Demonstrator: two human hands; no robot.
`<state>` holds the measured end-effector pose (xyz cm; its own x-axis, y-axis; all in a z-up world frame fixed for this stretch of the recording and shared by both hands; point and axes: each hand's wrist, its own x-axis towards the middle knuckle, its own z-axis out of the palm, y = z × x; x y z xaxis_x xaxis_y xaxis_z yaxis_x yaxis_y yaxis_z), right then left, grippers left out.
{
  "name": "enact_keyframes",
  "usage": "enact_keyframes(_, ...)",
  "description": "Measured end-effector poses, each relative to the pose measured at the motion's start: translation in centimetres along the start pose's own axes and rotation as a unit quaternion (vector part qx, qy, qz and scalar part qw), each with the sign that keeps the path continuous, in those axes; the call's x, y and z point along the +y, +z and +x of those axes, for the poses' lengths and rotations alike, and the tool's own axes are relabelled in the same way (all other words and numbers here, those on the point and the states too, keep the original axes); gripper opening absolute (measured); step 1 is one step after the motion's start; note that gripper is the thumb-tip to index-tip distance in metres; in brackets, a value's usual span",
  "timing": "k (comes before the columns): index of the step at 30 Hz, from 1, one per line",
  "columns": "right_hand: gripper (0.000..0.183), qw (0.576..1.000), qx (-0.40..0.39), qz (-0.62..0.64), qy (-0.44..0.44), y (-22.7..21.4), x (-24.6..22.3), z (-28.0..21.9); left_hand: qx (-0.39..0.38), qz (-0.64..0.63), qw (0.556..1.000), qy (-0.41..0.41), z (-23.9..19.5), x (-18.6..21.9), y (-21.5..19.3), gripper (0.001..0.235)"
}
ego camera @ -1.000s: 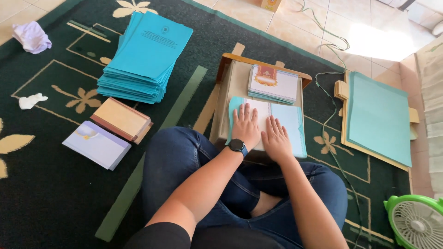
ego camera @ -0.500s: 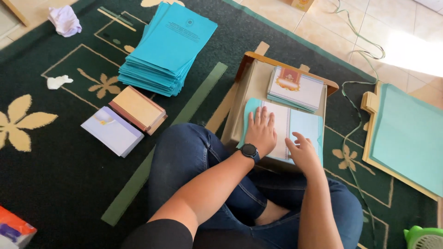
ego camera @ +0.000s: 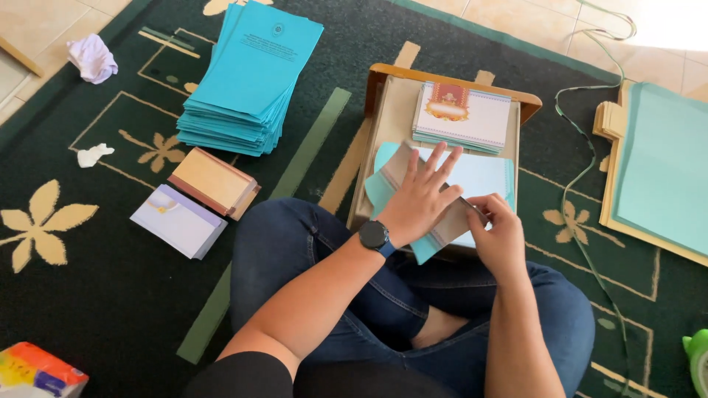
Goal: The person sits on the floor and assembles books by inserting a stack of pages into a light blue cover. They smooth the pages and cover with their hands, then place the completed book onto a wooden stand. The person repeats this process with additional pages and covers.
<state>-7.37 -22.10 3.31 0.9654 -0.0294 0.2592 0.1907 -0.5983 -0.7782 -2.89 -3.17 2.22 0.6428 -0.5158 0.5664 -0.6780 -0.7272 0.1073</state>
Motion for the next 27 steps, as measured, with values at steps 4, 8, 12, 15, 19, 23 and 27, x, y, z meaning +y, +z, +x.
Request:
enact_keyframes(4,0.026,0.995,0.095,0.002,-0.042,-0.7,-0.6,0.2,0.146,-0.007,0.989,0.024,-0.3,-2.4,0.8,0.007)
enact_keyframes(8,0.061,0.991,0.083,0.099,0.035,0.2,0.6,0.3,0.201,-0.138,0.961,-0.133,-0.4,-4.2,-1.3,0.005)
enact_keyframes(12,0.052,0.959,0.005,0.274,0.076,2.3,1.7,0.5,0.262,-0.285,0.871,-0.303,-0.1,-3.8,-3.3,0.015)
enact_keyframes(15,0.032,0.966,0.024,0.251,0.063,2.7,2.0,0.5,0.247,-0.293,0.86,-0.337,0.0,-3.3,-1.9,0.016)
enact_keyframes(19,0.025,0.964,0.031,0.247,0.097,2.8,2.6,0.5,0.211,-0.316,0.849,-0.368,0.1,-2.2,-2.0,0.037)
enact_keyframes(23,0.032,0.981,-0.019,0.145,0.125,2.7,4.0,0.4,0.118,-0.088,0.952,-0.27,-0.1,-2.2,-2.5,0.06)
enact_keyframes(27,0.044,0.991,-0.044,-0.008,0.127,3.0,5.3,0.6,0.012,-0.051,0.988,-0.144,-1.4,-2.8,2.2,0.044)
